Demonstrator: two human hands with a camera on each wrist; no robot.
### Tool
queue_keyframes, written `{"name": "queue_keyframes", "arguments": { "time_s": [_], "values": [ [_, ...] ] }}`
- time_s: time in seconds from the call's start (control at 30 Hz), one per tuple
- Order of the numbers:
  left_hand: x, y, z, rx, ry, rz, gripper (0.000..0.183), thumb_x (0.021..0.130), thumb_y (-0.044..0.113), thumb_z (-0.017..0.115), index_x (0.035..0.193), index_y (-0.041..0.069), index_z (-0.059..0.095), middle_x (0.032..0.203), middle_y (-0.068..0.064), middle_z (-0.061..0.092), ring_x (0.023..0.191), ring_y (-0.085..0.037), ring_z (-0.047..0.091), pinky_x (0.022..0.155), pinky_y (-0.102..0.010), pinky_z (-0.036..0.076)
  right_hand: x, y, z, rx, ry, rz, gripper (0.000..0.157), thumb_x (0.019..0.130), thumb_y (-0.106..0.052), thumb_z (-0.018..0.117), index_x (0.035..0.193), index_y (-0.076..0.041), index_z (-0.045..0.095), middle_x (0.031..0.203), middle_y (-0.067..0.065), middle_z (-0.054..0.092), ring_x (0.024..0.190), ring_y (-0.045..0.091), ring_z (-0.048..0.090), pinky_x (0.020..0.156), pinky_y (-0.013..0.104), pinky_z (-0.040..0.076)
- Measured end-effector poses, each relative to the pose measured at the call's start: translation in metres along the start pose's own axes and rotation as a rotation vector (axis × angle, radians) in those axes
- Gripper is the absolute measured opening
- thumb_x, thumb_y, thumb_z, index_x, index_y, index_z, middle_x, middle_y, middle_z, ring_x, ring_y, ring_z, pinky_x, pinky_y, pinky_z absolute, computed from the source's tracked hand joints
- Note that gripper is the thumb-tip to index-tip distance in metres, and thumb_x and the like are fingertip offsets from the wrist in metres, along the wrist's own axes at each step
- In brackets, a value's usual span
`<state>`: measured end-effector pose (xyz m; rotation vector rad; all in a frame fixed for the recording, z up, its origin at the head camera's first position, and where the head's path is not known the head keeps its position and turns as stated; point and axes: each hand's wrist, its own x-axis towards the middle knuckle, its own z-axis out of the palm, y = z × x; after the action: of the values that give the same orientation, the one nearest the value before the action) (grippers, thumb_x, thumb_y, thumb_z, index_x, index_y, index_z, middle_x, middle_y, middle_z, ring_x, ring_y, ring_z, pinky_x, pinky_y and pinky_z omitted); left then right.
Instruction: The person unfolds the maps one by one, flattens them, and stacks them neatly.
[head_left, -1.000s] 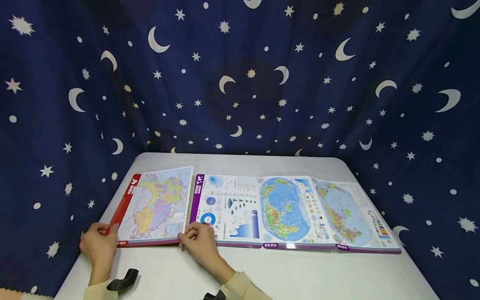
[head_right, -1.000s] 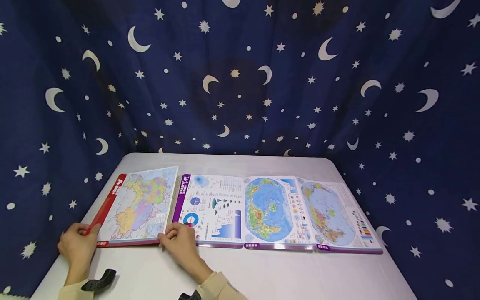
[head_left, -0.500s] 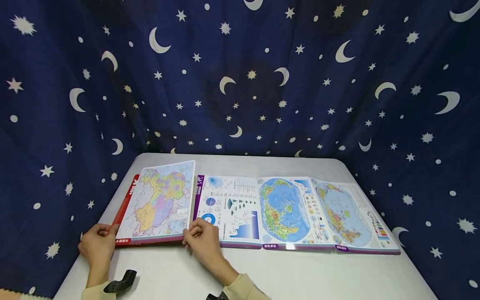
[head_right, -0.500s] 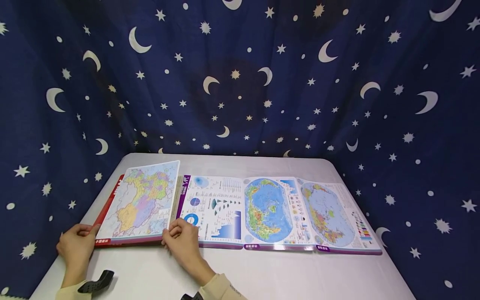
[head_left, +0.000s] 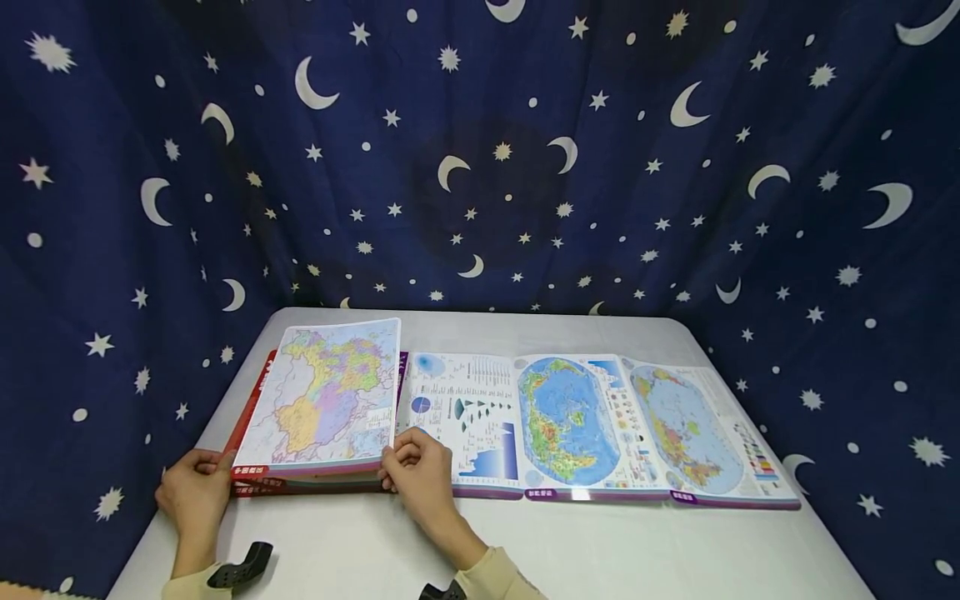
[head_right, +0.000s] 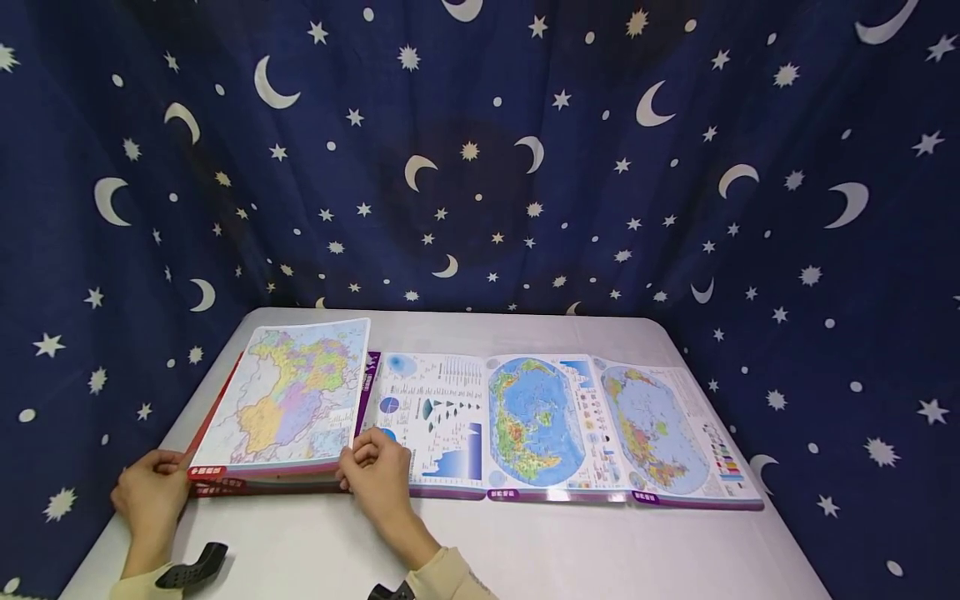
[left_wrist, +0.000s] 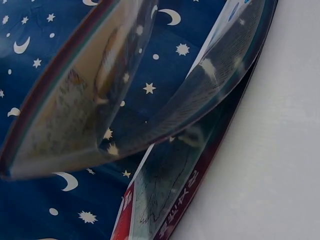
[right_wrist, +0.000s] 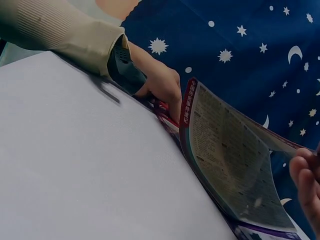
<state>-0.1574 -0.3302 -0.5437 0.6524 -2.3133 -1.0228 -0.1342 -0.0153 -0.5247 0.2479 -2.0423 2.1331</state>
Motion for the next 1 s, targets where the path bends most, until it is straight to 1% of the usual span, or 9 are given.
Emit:
{"name": "queue_keyframes", "arguments": {
  "time_s": [0.1, 0.2, 0.3, 0.43, 0.53, 0.63, 0.73, 0.87, 1.0],
  "values": [
    [-0.001, 0.001, 0.002, 0.008, -0.006, 0.002, 0.021, 0.089, 0.011, 0.08, 0.087, -0.007, 0.069, 0.07, -0.022, 0.062, 0.087, -0.045, 0.054, 0.089, -0.057, 0.029, -0.001, -0.001, -0.007, 0.002, 0.025, -0.004, 0.014, 0.095, -0.001, 0.071, 0.085, -0.004, 0.062, 0.066, 0.015, 0.072, 0.051, 0.02, 0.07, 0.049, 0.034, 0.059],
    [-0.001, 0.002, 0.003, 0.016, -0.019, -0.001, 0.023, 0.091, 0.012, 0.079, 0.09, -0.008, 0.068, 0.077, -0.028, 0.063, 0.089, -0.046, 0.053, 0.088, -0.058, 0.029, -0.001, -0.001, -0.015, -0.028, 0.047, -0.02, 0.013, 0.095, -0.001, 0.071, 0.086, -0.005, 0.062, 0.068, 0.017, 0.071, 0.053, 0.029, 0.071, 0.051, 0.035, 0.059],
    [0.0, 0.001, 0.003, 0.016, -0.025, 0.0, 0.024, 0.091, 0.013, 0.078, 0.092, -0.009, 0.068, 0.08, -0.029, 0.063, 0.09, -0.047, 0.053, 0.084, -0.056, 0.028, -0.001, 0.0, -0.024, -0.045, 0.07, -0.043, 0.013, 0.096, -0.001, 0.069, 0.087, -0.005, 0.062, 0.07, 0.018, 0.072, 0.057, 0.037, 0.071, 0.053, 0.039, 0.06],
    [0.001, 0.0, 0.002, 0.024, -0.003, 0.019, 0.023, 0.089, 0.012, 0.08, 0.089, -0.008, 0.069, 0.079, -0.029, 0.064, 0.086, -0.048, 0.054, 0.077, -0.052, 0.029, 0.001, 0.001, -0.035, -0.046, 0.096, -0.067, 0.013, 0.096, 0.001, 0.068, 0.087, -0.005, 0.062, 0.071, 0.019, 0.071, 0.06, 0.043, 0.071, 0.055, 0.046, 0.06],
    [0.003, -0.002, 0.0, 0.035, 0.008, 0.023, 0.023, 0.089, 0.012, 0.08, 0.089, -0.008, 0.069, 0.078, -0.028, 0.064, 0.083, -0.048, 0.055, 0.074, -0.051, 0.029, 0.003, 0.001, -0.041, -0.045, 0.111, -0.068, 0.012, 0.096, 0.002, 0.068, 0.087, -0.004, 0.062, 0.07, 0.019, 0.071, 0.059, 0.044, 0.07, 0.054, 0.046, 0.06],
    [0.004, -0.002, -0.001, 0.041, -0.002, 0.014, 0.024, 0.089, 0.013, 0.079, 0.09, -0.008, 0.068, 0.078, -0.028, 0.063, 0.082, -0.048, 0.054, 0.075, -0.051, 0.029, 0.003, 0.001, -0.046, -0.045, 0.123, -0.059, 0.012, 0.097, 0.002, 0.068, 0.088, -0.004, 0.063, 0.07, 0.017, 0.071, 0.059, 0.046, 0.07, 0.053, 0.045, 0.06],
    [0.004, -0.001, -0.001, 0.049, -0.011, -0.002, 0.024, 0.09, 0.015, 0.079, 0.091, -0.007, 0.068, 0.077, -0.026, 0.063, 0.082, -0.047, 0.055, 0.075, -0.051, 0.03, 0.003, 0.0, -0.052, -0.04, 0.134, -0.052, 0.012, 0.097, 0.002, 0.069, 0.088, -0.004, 0.064, 0.07, 0.016, 0.072, 0.058, 0.046, 0.07, 0.053, 0.046, 0.06],
    [0.003, 0.001, -0.001, 0.051, -0.015, -0.011, 0.024, 0.091, 0.015, 0.079, 0.091, -0.006, 0.069, 0.076, -0.025, 0.063, 0.084, -0.047, 0.055, 0.076, -0.052, 0.03, 0.003, -0.004, -0.062, -0.065, 0.179, -0.064, 0.012, 0.098, -0.001, 0.068, 0.088, -0.005, 0.065, 0.068, 0.014, 0.071, 0.054, 0.041, 0.068, 0.05, 0.045, 0.058],
    [0.004, 0.0, -0.001, 0.054, -0.026, 0.002, 0.025, 0.092, 0.015, 0.077, 0.093, -0.008, 0.068, 0.079, -0.028, 0.063, 0.087, -0.049, 0.054, 0.077, -0.053, 0.029, 0.004, -0.006, -0.074, -0.112, 0.236, -0.074, 0.013, 0.099, -0.001, 0.067, 0.087, -0.006, 0.065, 0.066, 0.01, 0.07, 0.051, 0.036, 0.066, 0.047, 0.04, 0.056]
  ]
}}
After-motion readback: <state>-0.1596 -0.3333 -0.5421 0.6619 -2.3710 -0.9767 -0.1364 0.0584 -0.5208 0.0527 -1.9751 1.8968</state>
